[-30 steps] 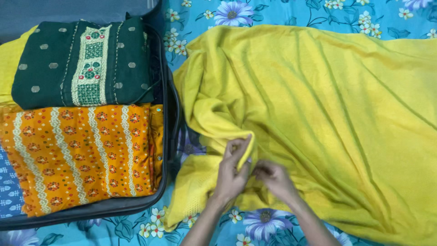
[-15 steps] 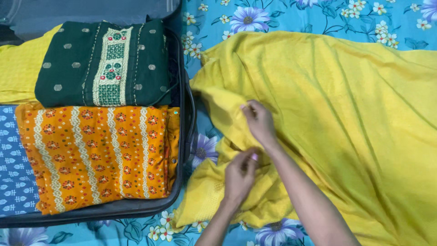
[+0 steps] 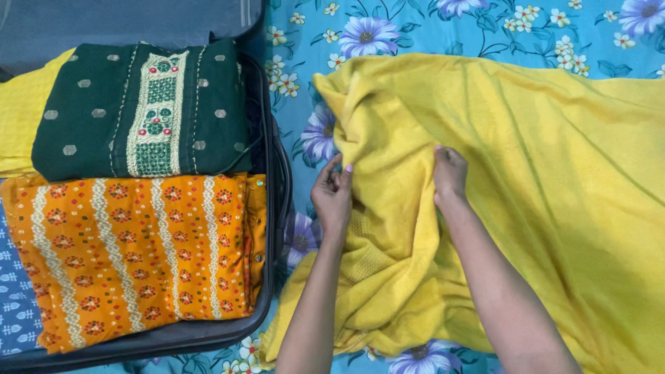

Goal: The person folds a dark green garment with gold polka dots and places it into an open suitcase. They then unfold a yellow towel, fold it neatly, and place it on top of the other clothes in the suitcase before closing the suitcase.

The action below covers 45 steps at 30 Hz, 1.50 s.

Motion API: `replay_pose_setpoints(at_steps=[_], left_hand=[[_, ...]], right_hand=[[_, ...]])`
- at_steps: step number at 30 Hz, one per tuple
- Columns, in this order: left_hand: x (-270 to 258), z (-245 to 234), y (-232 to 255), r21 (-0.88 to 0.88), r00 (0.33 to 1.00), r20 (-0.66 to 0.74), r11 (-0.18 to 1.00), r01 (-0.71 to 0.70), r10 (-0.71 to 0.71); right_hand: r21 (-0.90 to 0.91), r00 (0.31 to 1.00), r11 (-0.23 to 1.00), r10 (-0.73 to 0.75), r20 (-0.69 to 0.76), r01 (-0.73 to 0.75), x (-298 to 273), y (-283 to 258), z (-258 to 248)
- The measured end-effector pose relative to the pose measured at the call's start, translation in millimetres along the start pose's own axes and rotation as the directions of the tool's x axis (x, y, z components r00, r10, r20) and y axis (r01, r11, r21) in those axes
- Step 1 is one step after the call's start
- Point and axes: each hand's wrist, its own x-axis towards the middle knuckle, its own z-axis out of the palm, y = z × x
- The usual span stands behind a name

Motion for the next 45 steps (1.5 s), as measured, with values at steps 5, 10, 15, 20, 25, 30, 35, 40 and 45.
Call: replay_pose_setpoints(at_steps=[5, 10, 15, 20, 25, 30, 35, 40, 45], left_hand=[[-6.6, 9.0, 2.4, 0.137, 0.966, 0.033, 0.957, -0.257, 0.255], [-32.3, 21.1, 4.8, 0.403, 0.962, 0.181, 0.877, -0.261, 0.203], [-45.1, 21.6, 29.1, 0.566, 0.974, 0.168, 0.794, -0.22, 0.151], [-59.4, 12.2, 66.3, 0.392, 0.949, 0.071, 0.866, -0.311, 0.308], [-60.5, 18.0, 84.9, 0.553, 0.766, 0.253, 0.561, -0.615, 0.59], [-104.7, 42.7, 82.0, 0.597, 0.858, 0.513, 0.711, -0.371, 0.018], [-138.2, 87.7, 56.3, 0.59, 0.83, 0.551, 0.743, -0.316, -0.085], [-191.0, 134.6, 8.0, 0.39, 0.737, 0.675, 0.863, -0.322, -0.03], [-206.7, 154.7, -8.8, 0.702, 0.835, 0.506, 0.46, -0.544, 0.216]], right_hand=[[-0.319, 0.956, 0.929, -0.247, -0.16, 0.187, 11.1, -10.2, -22.6], [-0.46, 0.687, 0.551, -0.698, 0.204, 0.696, -64.1, -78.4, 23.9], [-0.534, 0.678, 0.432, -0.577, 0.456, 0.727, -91.2, -87.7, 72.7], [0.04, 0.851, 0.924, -0.367, 0.375, 0.381, -67.9, -91.2, 56.4], [0.707, 0.941, 0.67, -0.041, 0.337, -0.224, -33.1, -119.5, 1.9], [0.537, 0.977, 0.82, 0.126, 0.171, -0.2, 26.7, -63.8, -62.5], [-0.04, 0.989, 0.992, 0.123, 0.088, -0.12, 47.8, -31.4, -84.2], [-0.755, 0.767, 0.324, -0.541, 0.346, 0.57, 1.9, -67.5, -51.1], [-0.729, 0.855, 0.449, -0.232, 0.463, 0.517, 8.5, -84.7, -60.7]])
